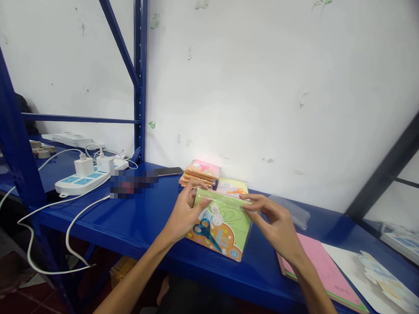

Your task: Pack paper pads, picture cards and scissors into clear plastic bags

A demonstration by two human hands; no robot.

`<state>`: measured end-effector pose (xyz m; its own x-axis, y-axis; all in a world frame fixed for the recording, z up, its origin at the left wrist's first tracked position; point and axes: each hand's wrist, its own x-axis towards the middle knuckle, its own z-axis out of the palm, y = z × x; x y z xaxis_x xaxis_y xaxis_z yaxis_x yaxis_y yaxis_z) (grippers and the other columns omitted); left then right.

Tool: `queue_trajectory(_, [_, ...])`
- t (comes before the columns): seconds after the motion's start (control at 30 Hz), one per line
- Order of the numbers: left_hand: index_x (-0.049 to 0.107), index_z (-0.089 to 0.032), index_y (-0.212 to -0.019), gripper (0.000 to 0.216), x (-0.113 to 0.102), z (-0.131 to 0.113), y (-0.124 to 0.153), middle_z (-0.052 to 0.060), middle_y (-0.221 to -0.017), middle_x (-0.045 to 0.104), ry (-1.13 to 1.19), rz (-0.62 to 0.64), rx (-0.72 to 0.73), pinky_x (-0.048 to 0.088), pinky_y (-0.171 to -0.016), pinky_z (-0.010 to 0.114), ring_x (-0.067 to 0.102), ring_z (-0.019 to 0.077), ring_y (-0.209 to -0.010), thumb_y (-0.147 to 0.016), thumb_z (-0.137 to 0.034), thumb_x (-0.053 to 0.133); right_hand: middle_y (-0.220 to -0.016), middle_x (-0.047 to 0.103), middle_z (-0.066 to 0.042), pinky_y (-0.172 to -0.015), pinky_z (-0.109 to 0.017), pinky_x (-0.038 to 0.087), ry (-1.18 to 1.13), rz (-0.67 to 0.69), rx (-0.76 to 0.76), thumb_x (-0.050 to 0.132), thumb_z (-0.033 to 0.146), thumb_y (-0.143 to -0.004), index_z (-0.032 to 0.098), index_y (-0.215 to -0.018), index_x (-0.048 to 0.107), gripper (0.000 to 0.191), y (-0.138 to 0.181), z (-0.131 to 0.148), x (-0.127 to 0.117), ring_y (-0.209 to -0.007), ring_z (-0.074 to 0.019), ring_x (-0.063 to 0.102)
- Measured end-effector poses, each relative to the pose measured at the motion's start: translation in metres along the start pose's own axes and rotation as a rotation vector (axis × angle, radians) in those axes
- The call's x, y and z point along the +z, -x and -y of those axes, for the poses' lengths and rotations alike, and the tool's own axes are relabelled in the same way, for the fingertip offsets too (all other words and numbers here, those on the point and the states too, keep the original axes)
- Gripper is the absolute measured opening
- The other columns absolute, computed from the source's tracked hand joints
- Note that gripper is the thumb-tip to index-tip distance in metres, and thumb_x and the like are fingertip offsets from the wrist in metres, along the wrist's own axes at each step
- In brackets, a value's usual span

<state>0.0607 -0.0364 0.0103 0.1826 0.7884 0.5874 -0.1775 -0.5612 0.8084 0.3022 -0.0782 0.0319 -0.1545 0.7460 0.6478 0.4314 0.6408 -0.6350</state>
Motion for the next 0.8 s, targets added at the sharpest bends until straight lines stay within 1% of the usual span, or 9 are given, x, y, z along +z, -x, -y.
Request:
queue_trajectory(0.13, [0.052, -0.024, -0.094, 0.017, -0.006, 0.001, -0.001, -0.005, -0.075, 0.051, -0.195, 0.021, 0.008, 0.036, -0.061, 0.025, 0.046, 0.0126, -0.063, -0.095, -0.036, 0.063, -0.099, 0.078, -0.006, -0.083, -0.038, 0.055, 0.138, -0.057, -0.038, 0.067, 0.032, -0.094, 0.023, -0.093, 0.075, 0.012, 0.002, -0.002, 0.001, -0.099, -0.0268, 0.072])
queue_trajectory(0.23, [0.055, -0.022, -0.087, 0.021, -0.012, -0.002, -0.002, -0.006, -0.072, 0.051, -0.308, 0.065, 0.003, 0.032, -0.061, 0.026, 0.043, 0.0130, -0.063, -0.089, -0.036, 0.071, -0.099, 0.079, -0.007, -0.080, -0.037, 0.054, 0.152, -0.099, -0.137, 0.062, 0.030, -0.096, 0.022, -0.095, 0.075, 0.015, 0.004, -0.003, 0.002, -0.097, -0.0268, 0.073])
queue_trajectory(0.33, [0.049, -0.023, -0.083, 0.028, -0.014, -0.009, -0.001, -0.007, -0.072, 0.048, -0.427, 0.086, 0.026, 0.031, -0.062, 0.026, 0.042, 0.0129, -0.064, -0.087, -0.037, 0.073, -0.096, 0.080, -0.006, -0.077, -0.035, 0.054, 0.159, -0.140, -0.186, 0.059, 0.028, -0.098, 0.022, -0.092, 0.076, 0.019, 0.004, -0.002, 0.004, -0.093, -0.0251, 0.075])
queue_trajectory(0.4, [0.043, -0.023, -0.080, 0.030, -0.012, -0.012, 0.000, -0.008, -0.070, 0.042, -0.459, 0.084, 0.053, 0.030, -0.062, 0.026, 0.039, 0.0122, -0.063, -0.091, -0.037, 0.068, -0.094, 0.081, -0.006, -0.075, -0.034, 0.054, 0.190, -0.172, -0.214, 0.061, 0.026, -0.097, 0.022, -0.088, 0.076, 0.019, 0.003, 0.000, 0.006, -0.089, -0.0239, 0.076])
queue_trajectory(0.5, [0.034, -0.024, -0.075, 0.034, -0.008, -0.014, 0.001, -0.008, -0.069, 0.034, -0.403, 0.061, 0.071, 0.030, -0.060, 0.026, 0.033, 0.0113, -0.061, -0.098, -0.034, 0.057, -0.098, 0.082, -0.005, -0.076, -0.033, 0.055, 0.210, -0.181, -0.228, 0.062, 0.024, -0.096, 0.022, -0.086, 0.077, 0.018, 0.003, 0.001, 0.007, -0.089, -0.0231, 0.076])
queue_trajectory(0.57, [0.035, -0.024, -0.077, 0.032, -0.006, -0.014, 0.001, -0.008, -0.068, 0.033, -0.329, 0.031, 0.046, 0.029, -0.058, 0.025, 0.033, 0.0110, -0.059, -0.098, -0.034, 0.057, -0.100, 0.082, -0.005, -0.080, -0.033, 0.055, 0.197, -0.183, -0.214, 0.063, 0.024, -0.095, 0.023, -0.086, 0.078, 0.018, 0.004, -0.001, 0.006, -0.091, -0.0233, 0.076])
queue_trajectory(0.67, [0.052, -0.025, -0.094, 0.018, -0.006, -0.014, 0.000, -0.008, -0.067, 0.045, -0.142, -0.001, -0.027, 0.035, -0.057, 0.025, 0.044, 0.0121, -0.058, -0.093, -0.037, 0.065, -0.100, 0.082, -0.005, -0.082, -0.033, 0.055, 0.110, -0.185, -0.164, 0.064, 0.026, -0.095, 0.025, -0.086, 0.080, 0.019, 0.006, -0.007, 0.006, -0.094, -0.0237, 0.076])
queue_trajectory(0.73, [0.060, -0.025, -0.108, 0.027, -0.008, -0.015, -0.001, -0.004, -0.070, 0.056, -0.019, 0.019, -0.089, 0.043, -0.061, 0.026, 0.055, 0.0155, -0.063, -0.088, -0.039, 0.071, -0.098, 0.082, -0.005, -0.082, -0.032, 0.055, 0.023, -0.179, -0.112, 0.064, 0.028, -0.096, 0.025, -0.086, 0.081, 0.020, 0.006, -0.011, 0.007, -0.095, -0.0239, 0.075])
queue_trajectory(0.8, [0.067, -0.022, -0.111, 0.033, -0.010, -0.015, -0.003, 0.000, -0.075, 0.065, 0.086, 0.052, -0.160, 0.049, -0.067, 0.029, 0.063, 0.0195, -0.072, -0.084, -0.039, 0.076, -0.096, 0.081, -0.005, -0.082, -0.032, 0.055, -0.060, -0.172, -0.064, 0.064, 0.031, -0.096, 0.025, -0.084, 0.081, 0.022, 0.004, -0.013, 0.008, -0.095, -0.0246, 0.074])
